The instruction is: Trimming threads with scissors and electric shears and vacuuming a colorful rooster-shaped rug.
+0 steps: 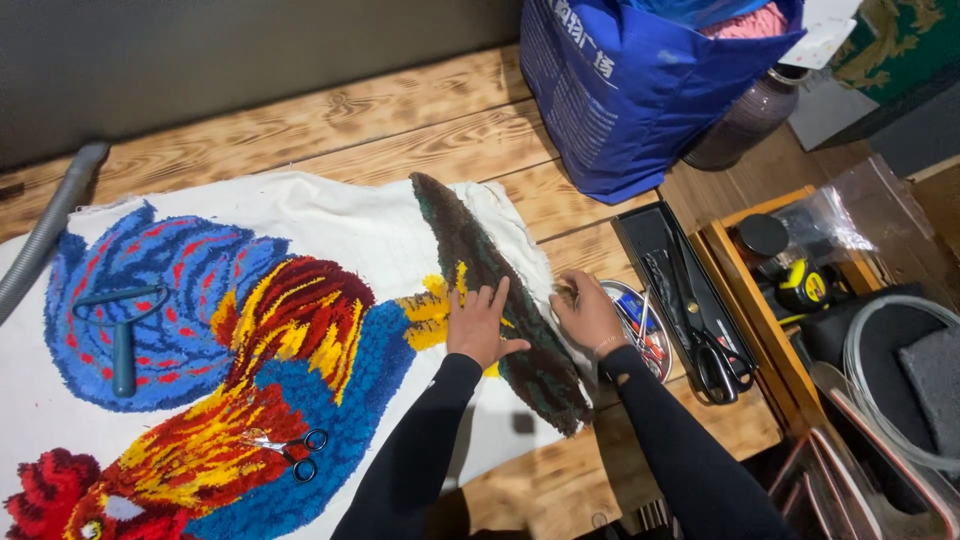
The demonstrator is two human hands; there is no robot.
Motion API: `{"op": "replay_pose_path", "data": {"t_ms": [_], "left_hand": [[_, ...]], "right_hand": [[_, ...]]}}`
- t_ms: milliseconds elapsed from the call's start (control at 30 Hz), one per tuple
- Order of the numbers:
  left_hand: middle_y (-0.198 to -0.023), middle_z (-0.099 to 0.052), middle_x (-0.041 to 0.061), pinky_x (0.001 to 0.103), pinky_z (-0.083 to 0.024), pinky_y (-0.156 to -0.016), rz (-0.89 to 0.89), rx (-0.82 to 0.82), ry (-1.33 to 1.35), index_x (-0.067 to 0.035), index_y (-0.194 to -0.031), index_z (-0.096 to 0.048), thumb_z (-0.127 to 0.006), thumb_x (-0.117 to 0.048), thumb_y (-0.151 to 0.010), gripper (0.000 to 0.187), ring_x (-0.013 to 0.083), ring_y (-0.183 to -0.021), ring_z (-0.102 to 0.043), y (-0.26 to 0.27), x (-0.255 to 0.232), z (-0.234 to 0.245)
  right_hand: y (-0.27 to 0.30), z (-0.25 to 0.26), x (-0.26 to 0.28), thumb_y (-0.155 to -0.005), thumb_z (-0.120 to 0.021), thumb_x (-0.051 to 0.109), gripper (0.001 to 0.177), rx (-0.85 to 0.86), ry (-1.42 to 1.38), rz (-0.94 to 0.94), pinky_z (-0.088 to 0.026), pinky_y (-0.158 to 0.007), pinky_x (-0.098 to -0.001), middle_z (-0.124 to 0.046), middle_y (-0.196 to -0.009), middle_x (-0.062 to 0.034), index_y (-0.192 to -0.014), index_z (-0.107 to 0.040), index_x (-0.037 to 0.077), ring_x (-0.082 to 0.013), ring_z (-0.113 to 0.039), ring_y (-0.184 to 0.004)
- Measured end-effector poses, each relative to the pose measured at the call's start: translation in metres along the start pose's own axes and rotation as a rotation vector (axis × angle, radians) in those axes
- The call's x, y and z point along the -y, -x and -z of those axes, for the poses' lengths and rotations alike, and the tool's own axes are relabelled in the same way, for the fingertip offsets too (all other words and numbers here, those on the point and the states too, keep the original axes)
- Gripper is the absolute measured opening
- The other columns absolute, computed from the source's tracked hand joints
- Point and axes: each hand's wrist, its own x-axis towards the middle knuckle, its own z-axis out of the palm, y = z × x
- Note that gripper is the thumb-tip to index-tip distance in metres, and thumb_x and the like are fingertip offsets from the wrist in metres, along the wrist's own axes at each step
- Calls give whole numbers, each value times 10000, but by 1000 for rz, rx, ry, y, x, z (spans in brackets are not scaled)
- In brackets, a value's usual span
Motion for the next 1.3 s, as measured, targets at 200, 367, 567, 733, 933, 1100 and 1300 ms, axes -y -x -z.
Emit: {"op": "replay_pose_path", "data": {"t_ms": [200, 367, 567, 733, 933, 1100, 1300], "left_hand": [[-1704, -56, 151, 665, -56, -1205, 74, -76, -48, -333, -1564, -327, -724, -905, -549, 1231, 450, -1554, -20, -3, -2, 18], [-1722, 43, 149, 668, -50, -1204, 102, 4, 63, -337, -1630, -220, -790, -888, -492, 1387, 496, -1543, 44, -11, 4, 13], [-1715, -3, 145, 641, -57, -1216, 117, 2, 198, -230, -1665, -45, -841, -869, -448, 1588, 470, -1551, 30, -14, 10, 12], [-1701, -84, 179, 642, -96, -1208, 93, -38, 193, -148, -1648, -67, -817, -913, -430, 1622, 469, -1545, -37, -23, 14, 4], [-1680, -203, 179, 611, -261, -1177, 116, 153, 237, -144, -1625, -171, -593, -962, -681, 1319, 421, -1545, -142, -51, 28, 17], [-1534, -504, 172, 586, -246, -1283, 7, -185, 193, -66, -1571, -500, -392, -967, -766, 1212, 368, -1412, -405, -45, 38, -6], [-1626, -321, 299, 653, -118, -1187, -39, -443, 146, -98, -1389, -617, -463, -986, -659, 1160, 509, -1501, -203, -55, 44, -18]], "right_hand": [[-150, -67, 11, -854, -750, 164, 457, -100, 86, 395, -487, -988, -472, -673, -1223, -204, -1281, -631, 53, -433, -610, -1143], [-233, -129, 8, -855, -762, 229, 546, 123, 118, 368, -504, -950, -460, -698, -1195, -214, -1352, -607, 66, -414, -644, -1108], [-266, -126, 15, -907, -678, 288, 416, 390, 262, -7, -568, -940, -422, -775, -1088, -206, -1266, -692, 79, -363, -738, -1007], [-258, -79, 17, -870, -715, 293, 379, 198, 279, 30, -543, -889, -459, -733, -1116, -184, -1179, -732, 74, -364, -690, -1041], [-244, -75, 35, -917, -672, 285, 285, 179, 263, 6, -534, -882, -470, -756, -1071, -150, -1142, -726, 119, -356, -694, -1030], [-279, -90, 36, -845, -699, 172, 289, 263, 357, 198, -487, -1001, -432, -722, -1174, -134, -1115, -710, 72, -330, -644, -1147], [-309, -138, 30, -862, -742, 255, 389, 401, 172, 311, -519, -875, -452, -705, -1059, -160, -1182, -664, 48, -349, -665, -998]]}}
